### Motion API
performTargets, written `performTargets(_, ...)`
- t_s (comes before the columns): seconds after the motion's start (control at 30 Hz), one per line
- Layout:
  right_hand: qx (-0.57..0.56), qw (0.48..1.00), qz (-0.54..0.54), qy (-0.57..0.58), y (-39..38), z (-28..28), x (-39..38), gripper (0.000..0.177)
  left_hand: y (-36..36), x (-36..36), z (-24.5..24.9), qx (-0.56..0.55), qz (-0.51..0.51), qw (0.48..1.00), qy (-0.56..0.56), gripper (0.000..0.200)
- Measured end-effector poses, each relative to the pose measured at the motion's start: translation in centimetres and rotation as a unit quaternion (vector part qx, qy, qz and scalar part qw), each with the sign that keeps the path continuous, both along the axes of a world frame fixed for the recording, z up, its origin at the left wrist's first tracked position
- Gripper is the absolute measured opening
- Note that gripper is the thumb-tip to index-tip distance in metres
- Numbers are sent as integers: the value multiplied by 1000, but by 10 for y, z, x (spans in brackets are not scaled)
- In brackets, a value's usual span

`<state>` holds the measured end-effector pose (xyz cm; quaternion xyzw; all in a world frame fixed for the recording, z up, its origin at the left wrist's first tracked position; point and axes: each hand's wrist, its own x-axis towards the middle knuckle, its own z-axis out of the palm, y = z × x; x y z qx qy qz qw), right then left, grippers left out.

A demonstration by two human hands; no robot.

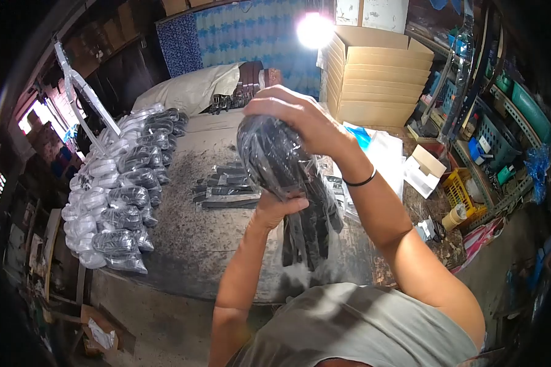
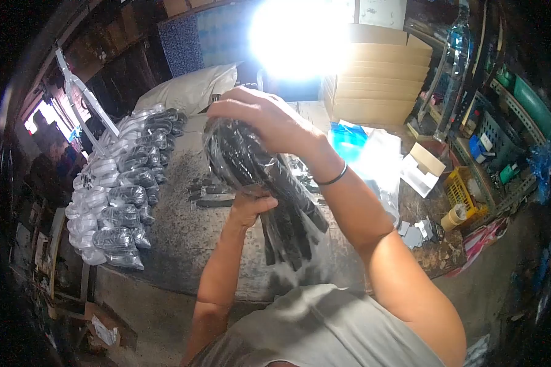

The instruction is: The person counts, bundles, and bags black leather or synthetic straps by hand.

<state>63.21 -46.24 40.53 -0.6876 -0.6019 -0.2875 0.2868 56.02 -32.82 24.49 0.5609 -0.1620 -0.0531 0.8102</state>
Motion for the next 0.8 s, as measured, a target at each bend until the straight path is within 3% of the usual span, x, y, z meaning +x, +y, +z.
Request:
performTargets(0.13,68,996,-48,10,-14,-1,11,47,2,-5,17,-32,-27,998,-53,68)
performTargets(0.23,105,993,-46,34,-24,-1,15,47,10,-4,23,11,80,983,-167,89)
performTargets(0.47,112,992,-55,34,-25,-1,21,52,7,-10,30,58,151,970,-179,106)
performTargets(0.53,106,990,-83,31,-19,1,21,53,4,-3,26,159,236,934,-218,111)
performTargets(0.6,68,989,-124,-36,-13,4,19,52,-7,-3,28,158,251,932,-210,112)
performTargets(0.8,89,986,-137,-35,-2,8,9,48,-21,9,21,76,242,950,-182,119)
